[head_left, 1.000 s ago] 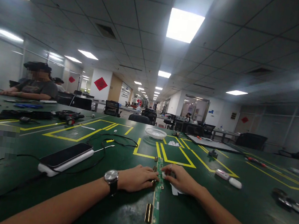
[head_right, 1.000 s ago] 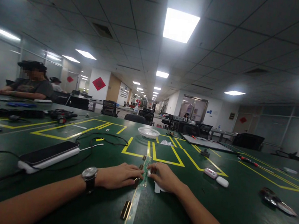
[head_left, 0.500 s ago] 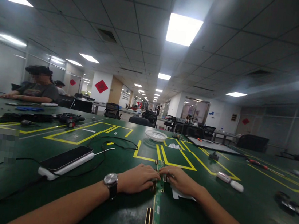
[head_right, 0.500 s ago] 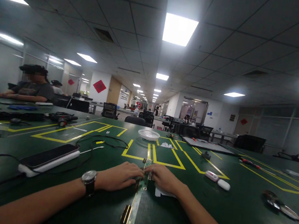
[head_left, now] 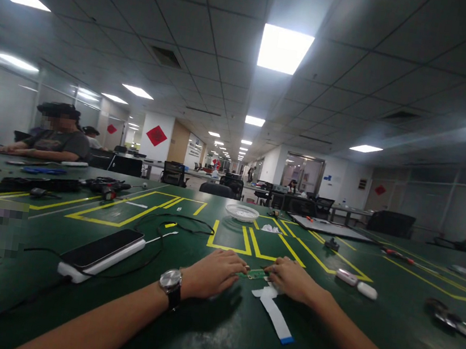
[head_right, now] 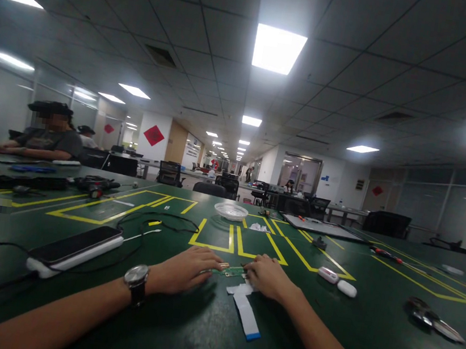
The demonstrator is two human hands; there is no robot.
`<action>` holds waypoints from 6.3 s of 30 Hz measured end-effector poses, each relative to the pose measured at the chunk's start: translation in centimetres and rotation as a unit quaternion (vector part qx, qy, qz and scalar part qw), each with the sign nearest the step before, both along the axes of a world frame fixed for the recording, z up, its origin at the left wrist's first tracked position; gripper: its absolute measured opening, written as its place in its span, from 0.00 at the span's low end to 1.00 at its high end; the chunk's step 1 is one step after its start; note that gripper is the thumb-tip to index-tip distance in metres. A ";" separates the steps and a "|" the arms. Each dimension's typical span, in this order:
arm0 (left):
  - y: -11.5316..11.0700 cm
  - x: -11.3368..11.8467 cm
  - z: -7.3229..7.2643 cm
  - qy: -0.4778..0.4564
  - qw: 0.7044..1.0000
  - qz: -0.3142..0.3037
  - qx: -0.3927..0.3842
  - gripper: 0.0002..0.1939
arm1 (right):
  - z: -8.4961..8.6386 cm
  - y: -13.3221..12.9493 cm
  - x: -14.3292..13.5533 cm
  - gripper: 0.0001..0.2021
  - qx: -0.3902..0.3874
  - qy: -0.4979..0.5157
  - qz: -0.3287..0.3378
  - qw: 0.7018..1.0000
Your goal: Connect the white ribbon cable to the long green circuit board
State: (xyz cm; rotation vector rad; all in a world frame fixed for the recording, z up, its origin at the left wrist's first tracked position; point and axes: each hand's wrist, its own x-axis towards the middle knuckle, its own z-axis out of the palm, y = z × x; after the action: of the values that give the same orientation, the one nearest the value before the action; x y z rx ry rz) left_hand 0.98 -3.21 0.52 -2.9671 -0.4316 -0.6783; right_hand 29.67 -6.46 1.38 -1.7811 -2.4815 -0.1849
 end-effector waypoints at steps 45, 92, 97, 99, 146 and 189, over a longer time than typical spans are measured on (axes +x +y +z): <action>0.2 -0.1 -0.3 0.028 0.998 0.041 -0.024 0.19 | -0.5 -1.6 -2.4 0.24 -0.053 0.066 0.042 0.995; 0.5 0.0 -1.0 0.071 0.997 0.012 -0.033 0.13 | -1.9 -1.5 -4.5 0.07 0.008 0.190 0.054 0.980; 0.5 0.0 -1.0 0.073 0.996 0.007 -0.042 0.13 | -1.8 -1.5 -4.7 0.07 0.008 0.185 0.043 0.982; 0.5 0.0 -1.1 0.075 0.996 0.009 -0.042 0.13 | -1.7 -1.6 -4.8 0.07 0.006 0.181 0.039 0.983; 0.8 -0.4 -1.3 0.044 0.998 -0.011 -0.054 0.16 | -0.6 -1.0 -4.3 0.08 0.005 0.214 0.230 0.949; 0.8 -0.1 -0.7 0.061 0.995 0.080 0.009 0.13 | 0.0 -0.9 -2.3 0.36 -0.116 0.062 -0.030 0.991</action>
State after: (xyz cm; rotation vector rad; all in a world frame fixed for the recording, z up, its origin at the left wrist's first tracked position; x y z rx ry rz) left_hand 0.85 -2.41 -0.18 -2.8955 -0.6411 -0.4796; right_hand 27.32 -7.35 1.35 -1.8873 -2.4487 0.2141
